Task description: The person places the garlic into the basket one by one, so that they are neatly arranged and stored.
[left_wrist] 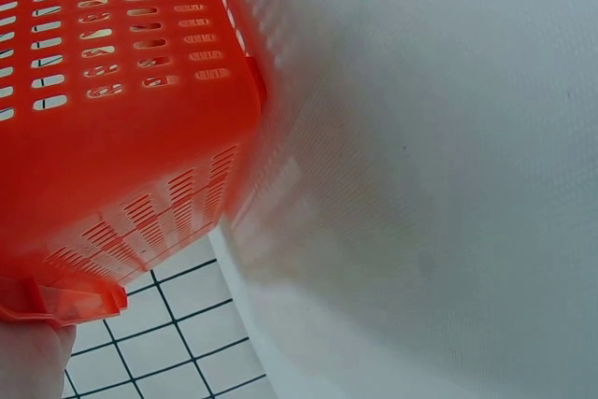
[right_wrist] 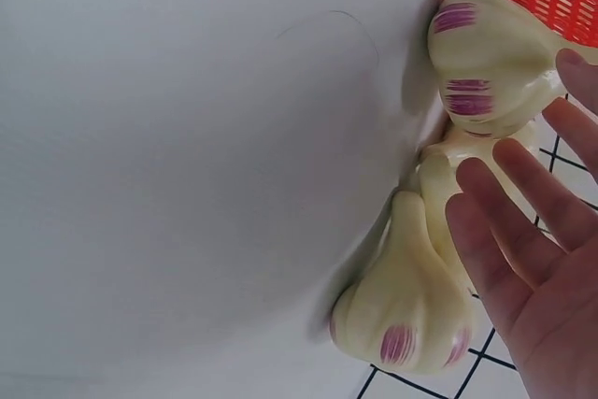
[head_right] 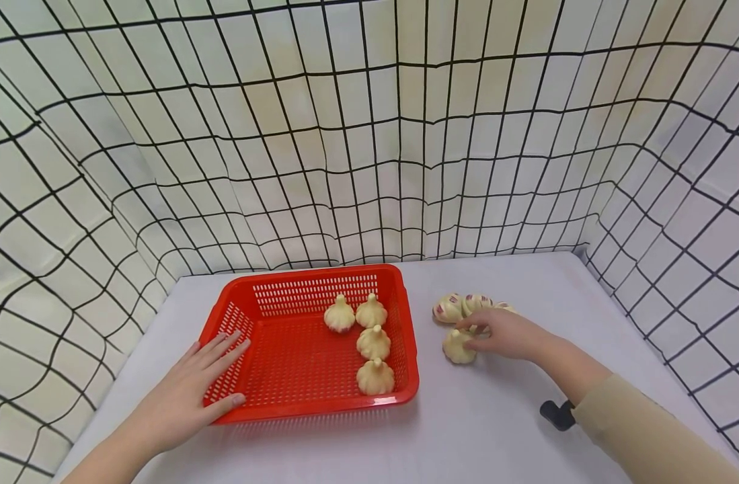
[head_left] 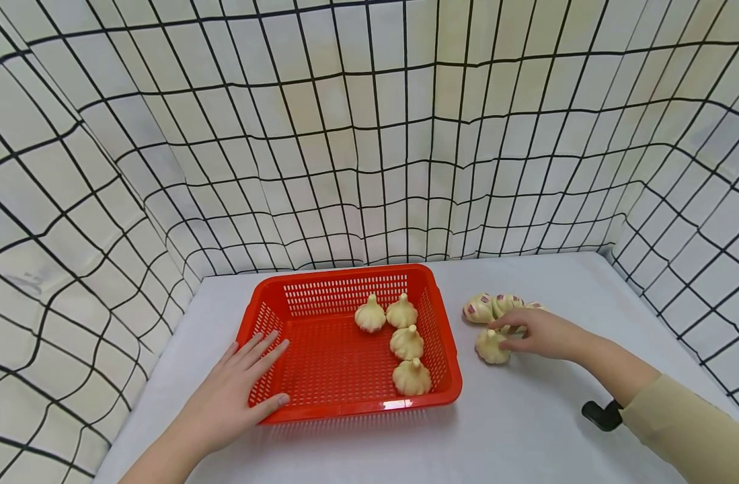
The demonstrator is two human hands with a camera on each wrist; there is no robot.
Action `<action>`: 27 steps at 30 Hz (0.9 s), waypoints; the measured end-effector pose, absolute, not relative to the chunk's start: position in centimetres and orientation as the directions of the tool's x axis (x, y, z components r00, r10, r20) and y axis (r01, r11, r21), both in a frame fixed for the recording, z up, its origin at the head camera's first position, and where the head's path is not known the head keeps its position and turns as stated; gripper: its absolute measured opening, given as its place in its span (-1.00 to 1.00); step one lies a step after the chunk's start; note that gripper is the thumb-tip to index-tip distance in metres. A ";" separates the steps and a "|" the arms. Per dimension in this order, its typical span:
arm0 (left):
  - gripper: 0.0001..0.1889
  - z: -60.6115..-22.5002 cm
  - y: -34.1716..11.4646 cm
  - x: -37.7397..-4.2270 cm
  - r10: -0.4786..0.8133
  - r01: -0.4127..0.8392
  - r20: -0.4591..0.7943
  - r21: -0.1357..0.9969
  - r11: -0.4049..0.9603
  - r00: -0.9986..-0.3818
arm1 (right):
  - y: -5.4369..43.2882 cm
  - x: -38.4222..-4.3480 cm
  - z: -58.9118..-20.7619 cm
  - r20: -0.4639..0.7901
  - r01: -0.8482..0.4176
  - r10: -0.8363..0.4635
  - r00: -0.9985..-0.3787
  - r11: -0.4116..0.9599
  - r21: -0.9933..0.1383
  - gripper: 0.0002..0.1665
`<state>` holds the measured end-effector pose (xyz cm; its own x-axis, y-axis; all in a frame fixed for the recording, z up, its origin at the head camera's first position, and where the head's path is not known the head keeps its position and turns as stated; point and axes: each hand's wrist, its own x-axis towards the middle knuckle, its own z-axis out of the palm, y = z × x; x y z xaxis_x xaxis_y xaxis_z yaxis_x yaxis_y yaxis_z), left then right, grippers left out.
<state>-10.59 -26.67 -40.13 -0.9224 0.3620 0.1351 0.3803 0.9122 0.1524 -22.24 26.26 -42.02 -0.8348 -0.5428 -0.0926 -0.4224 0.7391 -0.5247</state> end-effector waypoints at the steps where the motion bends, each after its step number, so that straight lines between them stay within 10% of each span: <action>1: -0.13 -40.2 -26.7 -10.6 0.362 0.380 0.135 0.152 0.912 -0.922 | 26.2 -22.3 -41.9 -0.088 -0.425 -0.543 -0.835 0.738 -0.524 -0.55; 27: -0.16 -40.2 -26.7 -10.4 0.354 0.373 0.131 0.170 0.912 -0.926 | 23.9 -21.7 -42.0 0.032 -0.501 -0.543 -0.839 0.748 -0.434 -0.66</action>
